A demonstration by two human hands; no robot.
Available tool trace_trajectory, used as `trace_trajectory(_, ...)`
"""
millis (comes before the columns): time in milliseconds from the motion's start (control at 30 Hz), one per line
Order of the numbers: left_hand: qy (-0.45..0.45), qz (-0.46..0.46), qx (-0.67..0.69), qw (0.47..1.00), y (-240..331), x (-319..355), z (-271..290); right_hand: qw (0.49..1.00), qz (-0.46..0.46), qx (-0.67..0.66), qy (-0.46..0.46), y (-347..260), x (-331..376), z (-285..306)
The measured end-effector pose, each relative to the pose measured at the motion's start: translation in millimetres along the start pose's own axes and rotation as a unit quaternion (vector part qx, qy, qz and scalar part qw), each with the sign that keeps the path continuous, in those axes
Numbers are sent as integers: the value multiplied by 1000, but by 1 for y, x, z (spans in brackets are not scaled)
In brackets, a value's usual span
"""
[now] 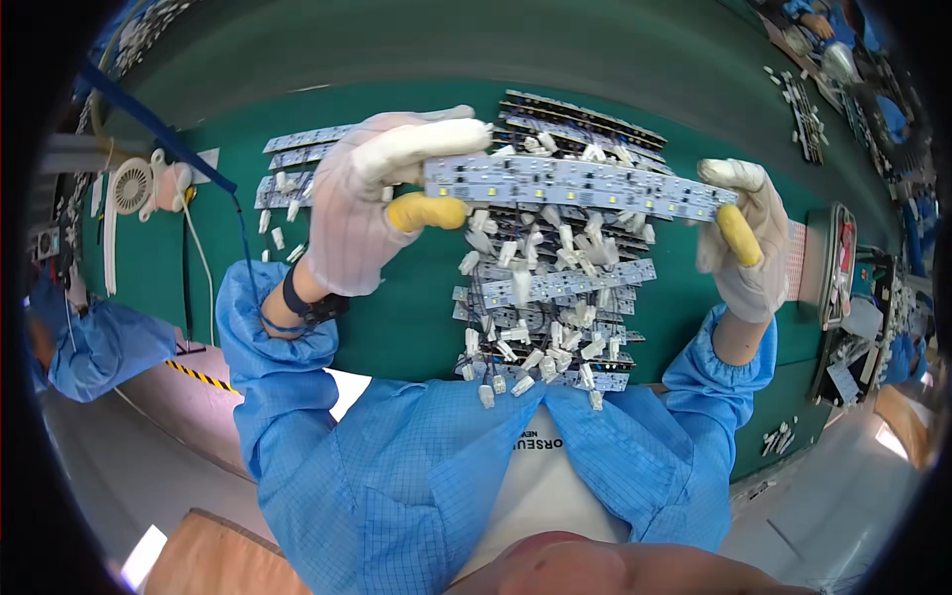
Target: Trimming and inspecting electronic circuit board components using manual tools at an assembly station.
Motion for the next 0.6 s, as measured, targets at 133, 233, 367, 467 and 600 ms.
trace_trajectory(133, 14, 25, 63, 998, -6, 1, -3, 995, -65, 63, 37, 0, 5, 4)
trace_trajectory(233, -17, 14, 29, 999, -10, -1, -1, 999, -29, 20, -7, -2, 5, 1)
trace_trajectory(367, 1, 18, 50, 999, -11, -4, -6, 997, -66, 36, 10, -8, 7, -1)
trace_trajectory(467, 31, 21, 58, 998, -10, -4, -6, 999, 3, 39, 27, -1, 7, 4)
trace_trajectory(600, 41, 2, 42, 998, -16, -4, -4, 998, -51, 44, -1, -19, 7, 2)
Point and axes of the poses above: each hand's wrist, its own x-axis away from the middle knuckle, its own z-axis out of the back of the hand, y = z × x, the point moved 7 cm from there along -x, towards the middle knuckle, and after that the axes turned 7 degrees about z, right-handed, at the moved point
